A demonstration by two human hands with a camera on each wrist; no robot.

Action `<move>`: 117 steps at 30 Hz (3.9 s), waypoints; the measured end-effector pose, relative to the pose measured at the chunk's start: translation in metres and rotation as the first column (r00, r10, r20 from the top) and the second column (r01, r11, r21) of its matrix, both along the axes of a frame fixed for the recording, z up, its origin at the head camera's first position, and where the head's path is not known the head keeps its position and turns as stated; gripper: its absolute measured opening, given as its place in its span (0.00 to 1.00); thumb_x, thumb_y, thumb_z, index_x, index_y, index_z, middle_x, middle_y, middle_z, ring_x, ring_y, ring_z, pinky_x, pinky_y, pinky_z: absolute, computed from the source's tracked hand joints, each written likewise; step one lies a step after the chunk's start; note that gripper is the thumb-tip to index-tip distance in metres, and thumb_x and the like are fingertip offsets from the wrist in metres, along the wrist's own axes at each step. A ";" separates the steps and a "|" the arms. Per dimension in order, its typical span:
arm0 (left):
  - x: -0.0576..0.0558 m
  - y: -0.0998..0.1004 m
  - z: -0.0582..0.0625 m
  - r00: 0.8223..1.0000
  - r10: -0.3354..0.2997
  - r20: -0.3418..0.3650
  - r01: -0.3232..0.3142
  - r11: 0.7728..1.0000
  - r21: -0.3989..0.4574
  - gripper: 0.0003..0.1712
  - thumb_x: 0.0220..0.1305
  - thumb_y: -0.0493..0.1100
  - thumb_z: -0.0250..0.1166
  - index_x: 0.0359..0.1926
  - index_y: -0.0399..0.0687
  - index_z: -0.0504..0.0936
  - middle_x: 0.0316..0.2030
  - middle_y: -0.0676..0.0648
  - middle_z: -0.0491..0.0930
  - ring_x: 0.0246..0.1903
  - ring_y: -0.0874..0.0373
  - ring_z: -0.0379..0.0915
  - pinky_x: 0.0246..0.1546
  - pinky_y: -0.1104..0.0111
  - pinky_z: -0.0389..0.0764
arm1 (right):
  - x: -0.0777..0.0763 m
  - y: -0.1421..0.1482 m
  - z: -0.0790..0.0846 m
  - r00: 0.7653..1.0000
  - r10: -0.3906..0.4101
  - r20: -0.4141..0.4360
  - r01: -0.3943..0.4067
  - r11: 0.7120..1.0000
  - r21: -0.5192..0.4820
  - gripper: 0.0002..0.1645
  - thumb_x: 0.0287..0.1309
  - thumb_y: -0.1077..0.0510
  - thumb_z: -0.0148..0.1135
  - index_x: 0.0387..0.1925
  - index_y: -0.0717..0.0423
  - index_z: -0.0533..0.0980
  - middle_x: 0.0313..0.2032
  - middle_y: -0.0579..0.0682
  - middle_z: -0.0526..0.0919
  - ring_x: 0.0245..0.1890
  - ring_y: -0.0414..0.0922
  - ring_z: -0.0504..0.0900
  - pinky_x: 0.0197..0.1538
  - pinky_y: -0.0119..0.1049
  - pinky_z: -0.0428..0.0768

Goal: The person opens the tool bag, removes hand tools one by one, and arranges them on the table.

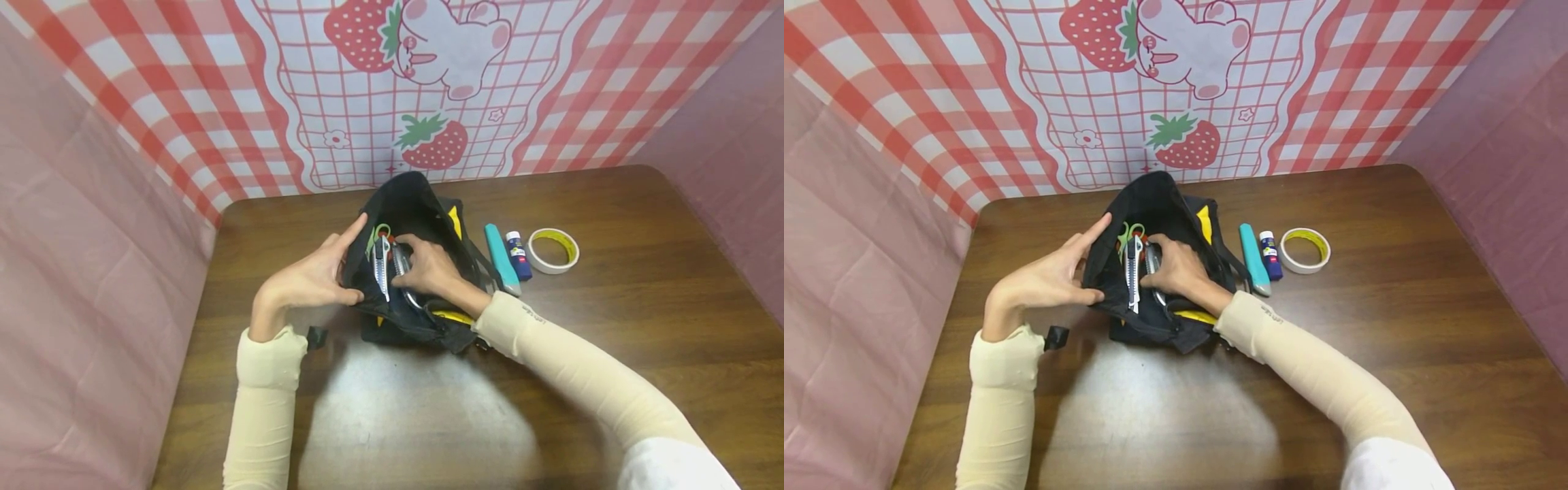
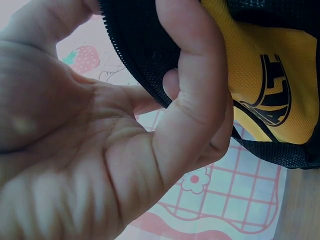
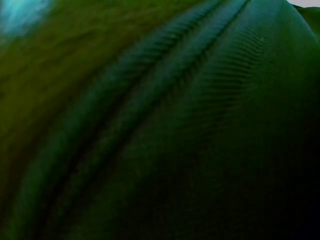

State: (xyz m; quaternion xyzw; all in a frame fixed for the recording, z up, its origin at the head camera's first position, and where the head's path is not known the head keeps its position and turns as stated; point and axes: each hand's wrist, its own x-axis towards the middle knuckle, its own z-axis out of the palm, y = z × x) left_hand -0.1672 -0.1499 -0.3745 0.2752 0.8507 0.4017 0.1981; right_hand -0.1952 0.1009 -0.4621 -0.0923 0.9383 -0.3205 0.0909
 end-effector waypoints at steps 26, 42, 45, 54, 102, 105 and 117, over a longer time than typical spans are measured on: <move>0.000 0.001 0.000 1.000 -0.001 -0.001 0.001 1.000 -0.004 0.75 0.55 0.36 0.80 0.92 0.50 0.39 0.56 0.34 0.64 0.48 0.46 0.67 0.50 0.57 0.74 | 0.017 0.019 0.050 0.979 -0.080 -0.190 0.016 0.948 -0.317 0.51 0.53 0.61 0.78 0.80 0.49 0.72 0.44 0.55 0.85 0.36 0.49 0.85 0.42 0.44 0.80; 0.000 0.000 0.000 1.000 -0.004 -0.014 0.004 1.000 -0.021 0.74 0.56 0.36 0.79 0.92 0.50 0.40 0.50 0.37 0.65 0.40 0.43 0.69 0.43 0.58 0.74 | 0.035 0.044 0.103 0.948 -0.195 -0.253 0.039 0.858 -0.512 0.51 0.57 0.65 0.77 0.81 0.42 0.72 0.47 0.54 0.83 0.37 0.46 0.84 0.39 0.36 0.80; 0.000 0.000 0.000 1.000 0.000 -0.002 0.000 1.000 -0.027 0.73 0.57 0.36 0.78 0.92 0.52 0.39 0.51 0.38 0.65 0.39 0.46 0.69 0.42 0.59 0.75 | 0.038 0.056 0.110 0.937 -0.223 -0.268 0.047 0.842 -0.537 0.50 0.59 0.66 0.77 0.81 0.43 0.72 0.46 0.53 0.82 0.36 0.45 0.84 0.38 0.31 0.82; 0.000 -0.002 -0.002 1.000 -0.011 -0.014 0.010 1.000 -0.015 0.73 0.57 0.36 0.79 0.92 0.48 0.39 0.50 0.37 0.65 0.41 0.48 0.66 0.43 0.59 0.73 | 0.042 0.100 0.116 0.902 -0.318 -0.291 0.126 0.839 -0.529 0.48 0.60 0.67 0.76 0.81 0.44 0.73 0.44 0.47 0.82 0.36 0.39 0.86 0.38 0.26 0.85; -0.002 0.001 -0.001 0.999 -0.020 -0.027 0.019 0.999 -0.028 0.73 0.58 0.39 0.79 0.92 0.49 0.40 0.50 0.37 0.65 0.44 0.47 0.65 0.46 0.57 0.73 | 0.023 0.303 0.013 0.931 -0.311 -0.193 0.351 0.908 0.228 0.47 0.62 0.49 0.78 0.78 0.57 0.72 0.50 0.69 0.87 0.46 0.71 0.84 0.37 0.62 0.75; -0.002 0.000 -0.001 1.000 -0.018 -0.023 0.017 0.999 -0.031 0.73 0.58 0.39 0.79 0.92 0.50 0.39 0.50 0.37 0.65 0.44 0.47 0.65 0.46 0.57 0.73 | 0.023 0.304 0.010 0.937 -0.303 -0.176 0.339 0.911 0.236 0.47 0.62 0.48 0.79 0.78 0.57 0.72 0.49 0.68 0.87 0.45 0.70 0.84 0.36 0.61 0.75; 0.001 0.001 -0.001 1.000 -0.013 -0.017 0.013 0.999 -0.035 0.73 0.58 0.39 0.79 0.92 0.51 0.39 0.50 0.38 0.65 0.43 0.48 0.66 0.45 0.57 0.74 | 0.022 0.314 0.006 0.954 -0.281 -0.105 0.299 0.918 0.259 0.45 0.63 0.48 0.77 0.77 0.59 0.73 0.45 0.65 0.87 0.43 0.66 0.83 0.34 0.55 0.73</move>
